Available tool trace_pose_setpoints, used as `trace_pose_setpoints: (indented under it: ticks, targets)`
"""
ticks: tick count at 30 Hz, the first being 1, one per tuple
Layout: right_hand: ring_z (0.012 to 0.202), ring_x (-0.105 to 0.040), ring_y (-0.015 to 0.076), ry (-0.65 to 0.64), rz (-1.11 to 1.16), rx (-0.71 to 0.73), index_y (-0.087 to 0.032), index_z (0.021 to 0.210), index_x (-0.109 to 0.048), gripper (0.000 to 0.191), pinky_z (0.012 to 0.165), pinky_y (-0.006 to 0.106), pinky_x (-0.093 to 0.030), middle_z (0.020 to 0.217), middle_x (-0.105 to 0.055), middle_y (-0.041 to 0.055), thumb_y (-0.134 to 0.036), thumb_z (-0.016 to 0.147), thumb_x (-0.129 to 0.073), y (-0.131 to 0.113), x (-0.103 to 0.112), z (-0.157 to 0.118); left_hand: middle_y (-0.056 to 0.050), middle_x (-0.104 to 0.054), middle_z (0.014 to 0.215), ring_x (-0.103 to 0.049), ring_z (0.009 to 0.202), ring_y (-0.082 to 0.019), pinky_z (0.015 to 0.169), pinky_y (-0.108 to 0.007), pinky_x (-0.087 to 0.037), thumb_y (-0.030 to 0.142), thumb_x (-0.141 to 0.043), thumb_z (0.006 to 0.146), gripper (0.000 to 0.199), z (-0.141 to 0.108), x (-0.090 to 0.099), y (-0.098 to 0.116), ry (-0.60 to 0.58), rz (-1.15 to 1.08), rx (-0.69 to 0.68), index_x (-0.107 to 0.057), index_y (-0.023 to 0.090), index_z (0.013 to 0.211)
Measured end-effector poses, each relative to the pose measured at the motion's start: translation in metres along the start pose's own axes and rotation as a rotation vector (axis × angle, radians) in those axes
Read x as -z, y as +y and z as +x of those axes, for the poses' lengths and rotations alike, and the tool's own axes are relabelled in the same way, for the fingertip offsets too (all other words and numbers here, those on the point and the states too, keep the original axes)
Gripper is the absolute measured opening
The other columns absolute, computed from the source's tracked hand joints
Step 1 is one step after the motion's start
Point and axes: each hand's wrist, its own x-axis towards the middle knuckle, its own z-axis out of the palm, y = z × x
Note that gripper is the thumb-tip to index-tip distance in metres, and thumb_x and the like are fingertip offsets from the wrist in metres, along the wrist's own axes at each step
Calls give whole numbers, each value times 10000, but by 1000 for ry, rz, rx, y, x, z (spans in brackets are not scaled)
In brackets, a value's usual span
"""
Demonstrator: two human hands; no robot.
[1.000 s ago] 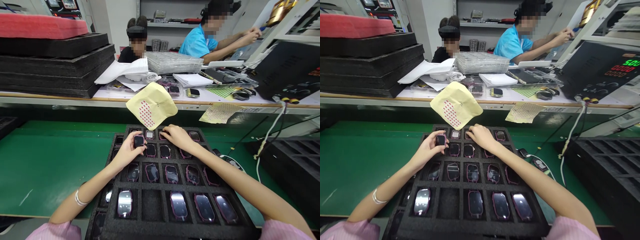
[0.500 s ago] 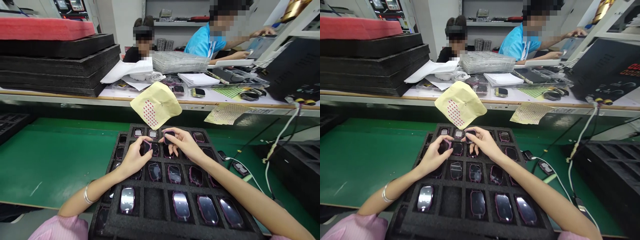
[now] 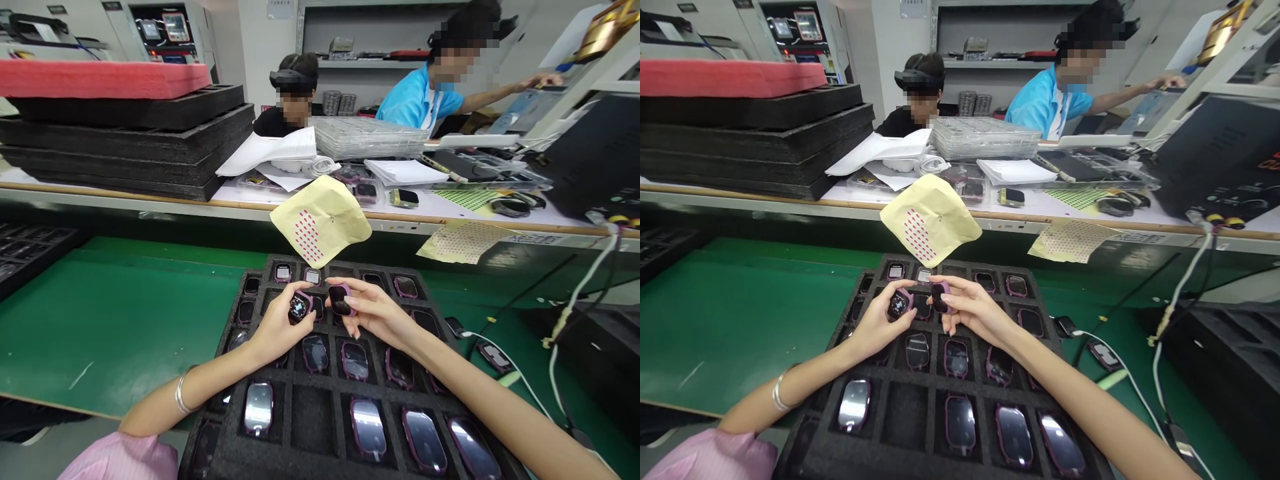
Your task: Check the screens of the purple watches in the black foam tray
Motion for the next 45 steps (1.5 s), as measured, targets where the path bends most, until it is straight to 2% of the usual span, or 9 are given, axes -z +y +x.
trace_pose_setpoints:
  ticks: [4, 15, 22, 26, 30, 35, 40, 45]
  targets:
    - [551, -676, 141, -52, 59, 9, -186, 1245, -572, 433, 452, 204, -541, 1022, -696, 124, -225, 828, -685, 0, -1, -1, -31, -612, 997, -589, 898, -163, 849, -274, -453, 175, -581, 800, 396, -3, -2, -1, -3, -9, -1, -490, 192, 1185]
    - [579, -692, 158, -72, 76, 37, -185, 1242, -569, 441, 464, 216, -553, 1026, -694, 114, -214, 820, -693, 7, -1, 0, -20, -603, 938, -589, 860, -157, 815, -277, -473, 195, -584, 813, 394, -5, -4, -3, 26, -28, -47, -482, 204, 1194]
    - [488, -654, 120, -22, -55, -6, -160, 1191, -610, 399, 454, 223, -559, 931, -691, 83, -230, 812, -714, 10, -6, 2, -62, -633, 1096, -591, 1028, -202, 928, -336, -453, 141, -552, 789, 374, 0, -1, -2, -46, 5, -60, -503, 196, 1155]
    - [490, -658, 138, 13, -84, 2, -157, 1207, -608, 434, 443, 227, -559, 802, -684, 49, -242, 799, -727, 10, -8, 3, -56, -638, 1078, -599, 1003, -195, 914, -318, -457, 165, -565, 800, 403, 1, 1, 0, -17, -5, -41, -489, 194, 1194]
    - [453, -638, 136, 31, -103, 35, -129, 1212, -607, 423, 439, 221, -556, 627, -642, 6, -227, 813, -708, 7, -9, 1, -38, -642, 996, -607, 924, -173, 865, -284, -465, 132, -558, 786, 359, -1, 2, 3, -25, -1, -25, -520, 189, 1138]
    - [471, -648, 127, 49, -109, 49, -157, 1210, -616, 440, 437, 228, -557, 871, -694, 71, -238, 792, -729, 2, -8, -2, -33, -625, 992, -596, 910, -166, 857, -281, -463, 129, -556, 780, 354, -1, 3, 3, 2, -2, -37, -515, 189, 1126]
    - [478, -650, 119, 66, -110, 72, -175, 1193, -628, 424, 444, 230, -558, 981, -693, 96, -232, 787, -735, 0, -7, -5, -26, -611, 977, -587, 893, -159, 839, -275, -458, 155, -546, 792, 332, -1, 3, 2, 1, -8, -34, -510, 194, 1120]
    - [442, -635, 113, 82, -119, 78, -162, 1162, -643, 391, 419, 209, -544, 912, -710, 91, -226, 787, -735, -1, -7, -6, -22, -605, 966, -585, 886, -157, 835, -272, -454, 157, -549, 785, 329, -1, 3, 1, -20, -7, -27, -513, 199, 1109]
